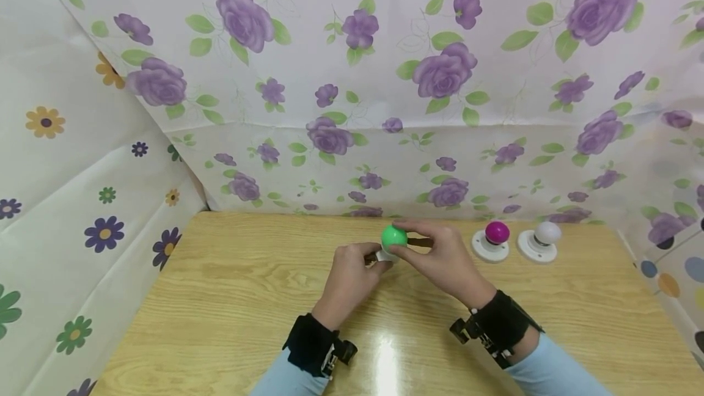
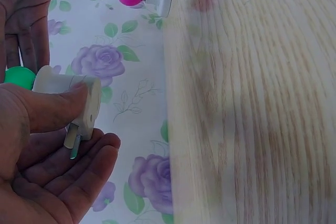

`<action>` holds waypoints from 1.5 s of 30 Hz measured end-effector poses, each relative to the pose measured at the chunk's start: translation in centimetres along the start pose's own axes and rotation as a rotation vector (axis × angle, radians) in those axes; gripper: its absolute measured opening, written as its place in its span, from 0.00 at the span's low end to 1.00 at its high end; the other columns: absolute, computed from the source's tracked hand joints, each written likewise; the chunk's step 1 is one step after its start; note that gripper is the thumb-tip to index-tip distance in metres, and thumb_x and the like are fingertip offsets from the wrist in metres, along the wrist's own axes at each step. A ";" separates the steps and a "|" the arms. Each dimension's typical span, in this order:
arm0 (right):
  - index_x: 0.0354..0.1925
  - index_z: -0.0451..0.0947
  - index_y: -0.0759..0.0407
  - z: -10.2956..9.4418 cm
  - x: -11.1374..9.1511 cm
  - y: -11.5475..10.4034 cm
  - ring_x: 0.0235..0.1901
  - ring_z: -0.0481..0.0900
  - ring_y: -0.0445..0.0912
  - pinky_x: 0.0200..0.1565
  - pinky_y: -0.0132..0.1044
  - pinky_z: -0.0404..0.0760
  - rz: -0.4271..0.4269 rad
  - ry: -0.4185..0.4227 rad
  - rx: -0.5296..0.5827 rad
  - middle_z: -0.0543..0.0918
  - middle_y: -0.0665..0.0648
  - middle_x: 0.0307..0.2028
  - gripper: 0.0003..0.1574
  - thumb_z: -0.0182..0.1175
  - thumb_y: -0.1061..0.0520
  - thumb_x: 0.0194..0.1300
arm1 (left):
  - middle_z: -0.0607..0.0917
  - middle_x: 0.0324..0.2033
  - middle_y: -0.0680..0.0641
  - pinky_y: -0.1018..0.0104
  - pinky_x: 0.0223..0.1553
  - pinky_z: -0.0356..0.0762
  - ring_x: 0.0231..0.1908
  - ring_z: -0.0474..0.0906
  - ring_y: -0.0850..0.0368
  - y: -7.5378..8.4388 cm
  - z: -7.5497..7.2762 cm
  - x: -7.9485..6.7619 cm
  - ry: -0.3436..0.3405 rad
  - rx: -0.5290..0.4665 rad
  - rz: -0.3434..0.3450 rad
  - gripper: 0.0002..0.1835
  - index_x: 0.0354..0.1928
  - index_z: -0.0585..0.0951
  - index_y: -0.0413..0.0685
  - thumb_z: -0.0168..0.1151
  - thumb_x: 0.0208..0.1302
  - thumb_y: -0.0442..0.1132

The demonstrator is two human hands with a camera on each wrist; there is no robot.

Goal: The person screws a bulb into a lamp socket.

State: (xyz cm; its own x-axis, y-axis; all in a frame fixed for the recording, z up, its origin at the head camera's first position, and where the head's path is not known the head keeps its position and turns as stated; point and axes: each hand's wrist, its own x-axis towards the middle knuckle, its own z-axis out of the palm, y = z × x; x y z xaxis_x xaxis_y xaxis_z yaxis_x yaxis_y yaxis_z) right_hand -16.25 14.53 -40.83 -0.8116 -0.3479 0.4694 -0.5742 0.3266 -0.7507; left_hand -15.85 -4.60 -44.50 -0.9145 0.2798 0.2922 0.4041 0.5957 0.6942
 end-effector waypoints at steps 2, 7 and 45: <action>0.53 0.77 0.52 0.2 -0.1 0.1 0.47 0.76 0.41 0.41 0.40 0.78 -0.017 0.033 -0.019 0.78 0.48 0.49 0.25 0.67 0.51 0.56 | 0.83 0.35 0.57 0.77 0.35 0.73 0.36 0.77 0.68 0.0 0.0 0.0 0.004 0.001 0.004 0.11 0.42 0.84 0.53 0.66 0.57 0.44; 0.54 0.76 0.52 0.5 -0.3 0.1 0.47 0.76 0.41 0.40 0.39 0.78 -0.039 0.076 -0.048 0.78 0.47 0.48 0.28 0.68 0.50 0.54 | 0.83 0.36 0.56 0.75 0.36 0.74 0.37 0.77 0.67 0.0 0.0 -0.1 0.012 0.004 0.000 0.12 0.43 0.84 0.53 0.66 0.57 0.45; 0.55 0.76 0.51 0.0 -0.3 0.2 0.50 0.74 0.43 0.43 0.43 0.77 0.010 0.034 0.061 0.77 0.49 0.51 0.27 0.67 0.53 0.56 | 0.83 0.36 0.57 0.77 0.35 0.73 0.38 0.77 0.68 0.1 -0.1 0.0 0.018 -0.021 -0.006 0.12 0.43 0.84 0.54 0.66 0.57 0.45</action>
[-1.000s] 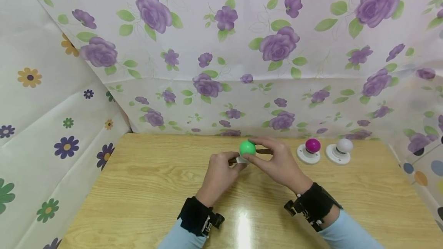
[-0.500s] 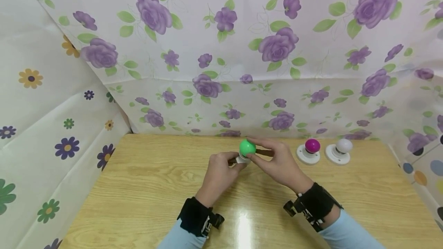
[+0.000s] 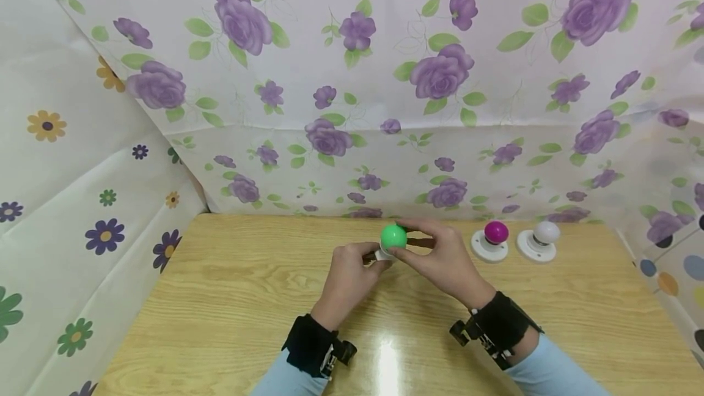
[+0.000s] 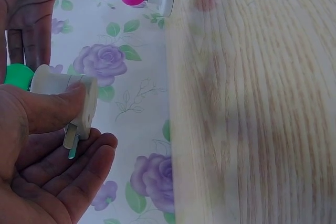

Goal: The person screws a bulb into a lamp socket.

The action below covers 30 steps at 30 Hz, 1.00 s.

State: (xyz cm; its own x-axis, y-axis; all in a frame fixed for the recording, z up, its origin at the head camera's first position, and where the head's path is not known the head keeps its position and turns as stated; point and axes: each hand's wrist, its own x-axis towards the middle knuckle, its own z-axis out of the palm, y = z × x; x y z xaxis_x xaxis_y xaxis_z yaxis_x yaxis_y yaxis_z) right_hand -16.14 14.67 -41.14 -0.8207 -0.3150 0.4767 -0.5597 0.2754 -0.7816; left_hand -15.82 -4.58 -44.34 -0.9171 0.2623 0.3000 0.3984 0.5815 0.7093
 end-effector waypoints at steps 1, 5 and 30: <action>0.54 0.76 0.51 0.0 0.0 0.0 0.50 0.74 0.43 0.43 0.42 0.77 0.000 0.005 -0.013 0.77 0.48 0.50 0.27 0.67 0.53 0.55 | 0.83 0.37 0.57 0.77 0.35 0.73 0.38 0.77 0.68 0.0 0.0 0.0 -0.001 0.000 -0.001 0.12 0.43 0.84 0.54 0.66 0.57 0.45; 0.55 0.76 0.51 0.1 0.0 0.0 0.49 0.74 0.41 0.45 0.42 0.76 0.014 0.000 -0.058 0.76 0.46 0.49 0.28 0.67 0.49 0.55 | 0.83 0.37 0.57 0.77 0.35 0.73 0.38 0.77 0.68 -0.1 0.0 0.0 -0.005 -0.001 -0.003 0.12 0.43 0.84 0.53 0.66 0.57 0.45; 0.52 0.78 0.50 0.2 0.3 -0.2 0.47 0.76 0.41 0.43 0.42 0.77 0.020 0.023 -0.007 0.79 0.47 0.48 0.24 0.67 0.51 0.55 | 0.83 0.37 0.54 0.79 0.34 0.72 0.37 0.77 0.68 0.3 0.1 0.1 0.006 -0.005 0.026 0.13 0.44 0.83 0.51 0.66 0.57 0.44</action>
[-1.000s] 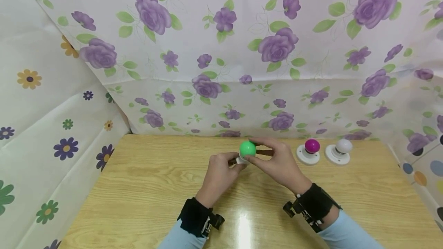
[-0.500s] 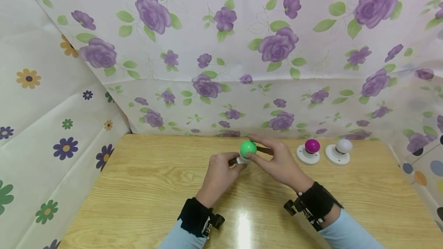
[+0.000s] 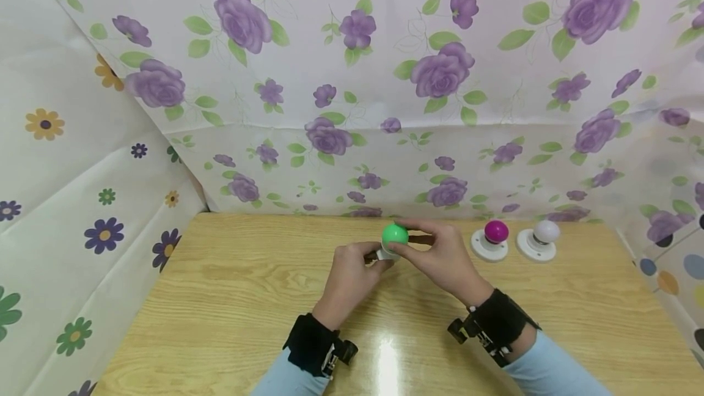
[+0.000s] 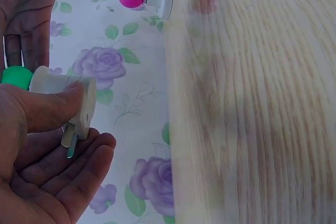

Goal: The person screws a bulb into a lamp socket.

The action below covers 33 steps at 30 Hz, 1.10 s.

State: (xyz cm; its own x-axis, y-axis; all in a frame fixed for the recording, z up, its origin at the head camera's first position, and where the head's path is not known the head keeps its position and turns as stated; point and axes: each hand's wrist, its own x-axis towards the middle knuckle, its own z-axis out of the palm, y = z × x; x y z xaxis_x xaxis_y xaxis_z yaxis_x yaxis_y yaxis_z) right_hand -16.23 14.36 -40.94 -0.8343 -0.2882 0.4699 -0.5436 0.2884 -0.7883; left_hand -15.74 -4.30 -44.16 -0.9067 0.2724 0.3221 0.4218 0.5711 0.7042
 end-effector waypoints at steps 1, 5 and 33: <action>0.51 0.78 0.51 0.1 0.0 0.0 0.47 0.76 0.41 0.43 0.42 0.77 -0.005 0.011 -0.009 0.79 0.47 0.48 0.24 0.68 0.50 0.55 | 0.83 0.37 0.54 0.79 0.34 0.72 0.37 0.77 0.68 0.0 0.0 0.0 -0.001 0.000 -0.001 0.13 0.44 0.83 0.51 0.66 0.57 0.45; 0.52 0.77 0.51 0.2 0.1 0.2 0.47 0.76 0.41 0.42 0.42 0.78 -0.007 0.036 -0.033 0.79 0.45 0.47 0.27 0.68 0.48 0.53 | 0.83 0.37 0.54 0.79 0.34 0.72 0.37 0.78 0.67 0.1 -0.1 0.0 -0.005 0.003 -0.006 0.14 0.45 0.83 0.51 0.66 0.57 0.45; 0.59 0.70 0.63 -1.1 0.3 -3.6 0.54 0.71 0.51 0.50 0.47 0.73 0.014 -0.161 0.028 0.73 0.58 0.57 0.25 0.57 0.63 0.64 | 0.83 0.37 0.56 0.78 0.34 0.72 0.36 0.77 0.70 -0.2 0.1 0.1 0.003 0.011 -0.006 0.14 0.44 0.83 0.52 0.67 0.56 0.46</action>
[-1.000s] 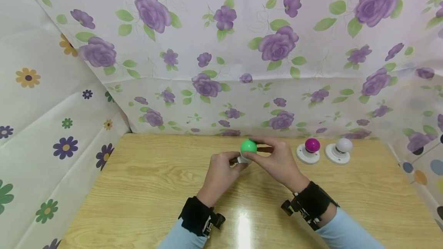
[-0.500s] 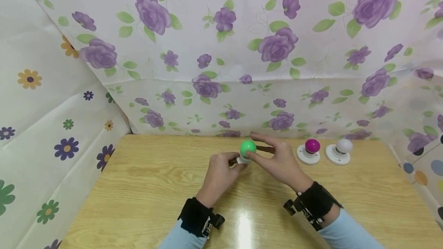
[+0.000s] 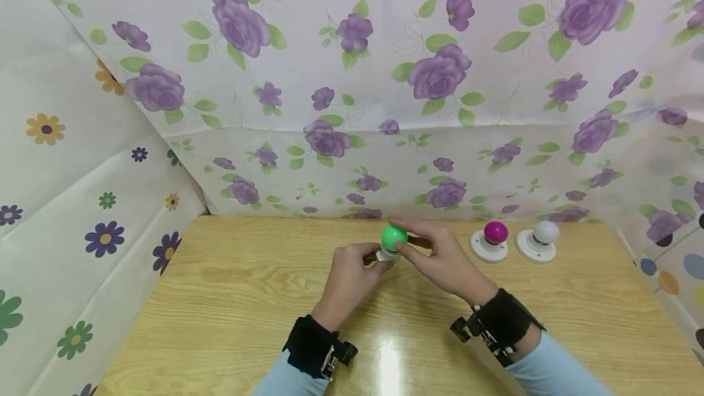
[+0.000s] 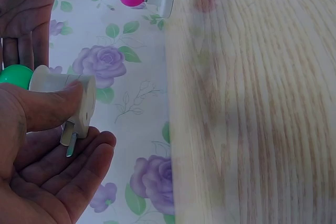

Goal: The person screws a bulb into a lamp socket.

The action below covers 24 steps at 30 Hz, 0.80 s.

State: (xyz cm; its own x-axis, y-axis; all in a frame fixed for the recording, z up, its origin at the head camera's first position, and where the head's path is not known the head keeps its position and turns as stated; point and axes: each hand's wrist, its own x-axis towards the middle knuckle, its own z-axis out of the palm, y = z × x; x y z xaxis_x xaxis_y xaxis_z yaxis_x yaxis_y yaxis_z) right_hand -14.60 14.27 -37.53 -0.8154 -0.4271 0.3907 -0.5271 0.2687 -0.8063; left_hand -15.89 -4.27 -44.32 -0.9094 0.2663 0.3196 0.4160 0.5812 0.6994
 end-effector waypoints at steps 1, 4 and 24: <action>0.59 0.70 0.63 0.0 0.0 0.0 0.54 0.72 0.51 0.50 0.47 0.73 0.005 0.005 0.003 0.73 0.58 0.57 0.25 0.58 0.63 0.63 | 0.83 0.37 0.56 0.78 0.34 0.72 0.36 0.77 0.70 0.0 0.0 0.0 0.001 0.000 0.000 0.14 0.44 0.83 0.52 0.67 0.56 0.46; 0.58 0.71 0.62 0.1 -0.1 0.1 0.54 0.72 0.51 0.49 0.47 0.73 0.006 0.023 0.019 0.73 0.57 0.56 0.25 0.59 0.64 0.62 | 0.83 0.37 0.56 0.78 0.34 0.72 0.36 0.77 0.70 -0.1 0.0 0.0 0.002 -0.002 0.001 0.14 0.44 0.83 0.51 0.67 0.56 0.47; 0.59 0.71 0.47 0.8 -0.2 3.8 0.54 0.72 0.46 0.46 0.41 0.75 -0.011 0.210 -0.083 0.74 0.45 0.54 0.33 0.67 0.46 0.55 | 0.83 0.37 0.56 0.79 0.35 0.72 0.37 0.77 0.70 -0.1 0.0 0.0 0.010 0.002 0.010 0.13 0.44 0.83 0.52 0.67 0.56 0.45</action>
State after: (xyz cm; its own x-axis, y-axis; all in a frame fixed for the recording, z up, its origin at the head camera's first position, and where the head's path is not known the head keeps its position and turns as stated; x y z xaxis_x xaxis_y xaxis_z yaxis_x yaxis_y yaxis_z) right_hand -16.27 14.66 -40.99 -0.8371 -0.2432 0.4900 -0.5466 0.3392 -0.7656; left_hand -15.96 -4.34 -44.37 -0.9052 0.2642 0.3330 0.4250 0.5804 0.6947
